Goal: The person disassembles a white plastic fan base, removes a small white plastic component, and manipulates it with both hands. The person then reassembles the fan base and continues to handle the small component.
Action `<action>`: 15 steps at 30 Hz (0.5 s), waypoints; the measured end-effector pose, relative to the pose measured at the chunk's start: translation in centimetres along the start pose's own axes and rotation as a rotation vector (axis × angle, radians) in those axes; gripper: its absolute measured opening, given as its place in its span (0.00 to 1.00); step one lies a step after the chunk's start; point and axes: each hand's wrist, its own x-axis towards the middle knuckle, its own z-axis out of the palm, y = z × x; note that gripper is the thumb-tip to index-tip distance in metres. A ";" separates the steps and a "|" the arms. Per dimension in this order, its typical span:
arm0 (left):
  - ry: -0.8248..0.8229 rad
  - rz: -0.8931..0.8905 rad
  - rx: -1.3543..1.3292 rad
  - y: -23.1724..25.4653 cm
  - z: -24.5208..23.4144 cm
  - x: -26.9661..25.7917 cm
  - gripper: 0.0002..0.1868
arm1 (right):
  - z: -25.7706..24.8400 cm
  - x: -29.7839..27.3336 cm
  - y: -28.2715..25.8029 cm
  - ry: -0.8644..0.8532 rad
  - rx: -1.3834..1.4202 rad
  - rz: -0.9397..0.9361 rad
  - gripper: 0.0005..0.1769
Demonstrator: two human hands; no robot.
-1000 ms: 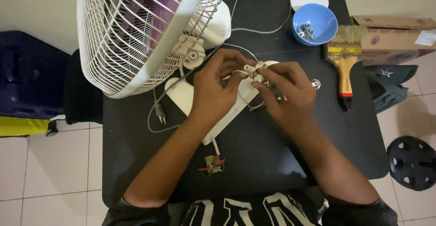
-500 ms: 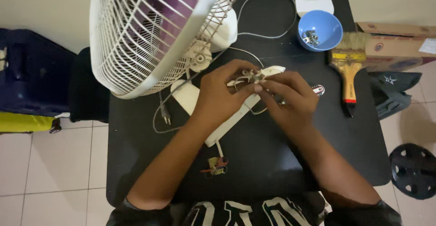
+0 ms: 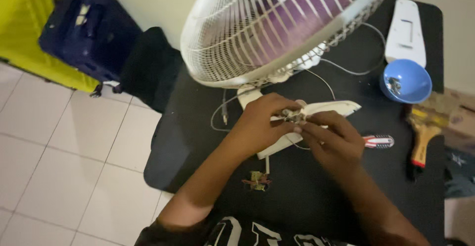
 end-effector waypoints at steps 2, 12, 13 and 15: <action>0.017 -0.037 -0.021 -0.1 -1.0 -1.3 0.20 | 0.3 1.0 -0.4 -0.065 0.018 -0.035 0.11; 0.254 -0.092 -0.002 -0.4 -3.8 -4.8 0.14 | 3.5 5.3 -0.6 -0.332 0.194 -0.079 0.14; 0.266 -0.083 0.026 -0.5 -4.0 -5.0 0.14 | 3.7 5.5 -0.6 -0.344 0.205 -0.074 0.14; 0.288 -0.066 0.081 -0.7 -4.3 -5.3 0.15 | 4.2 5.6 -0.5 -0.369 0.226 -0.062 0.15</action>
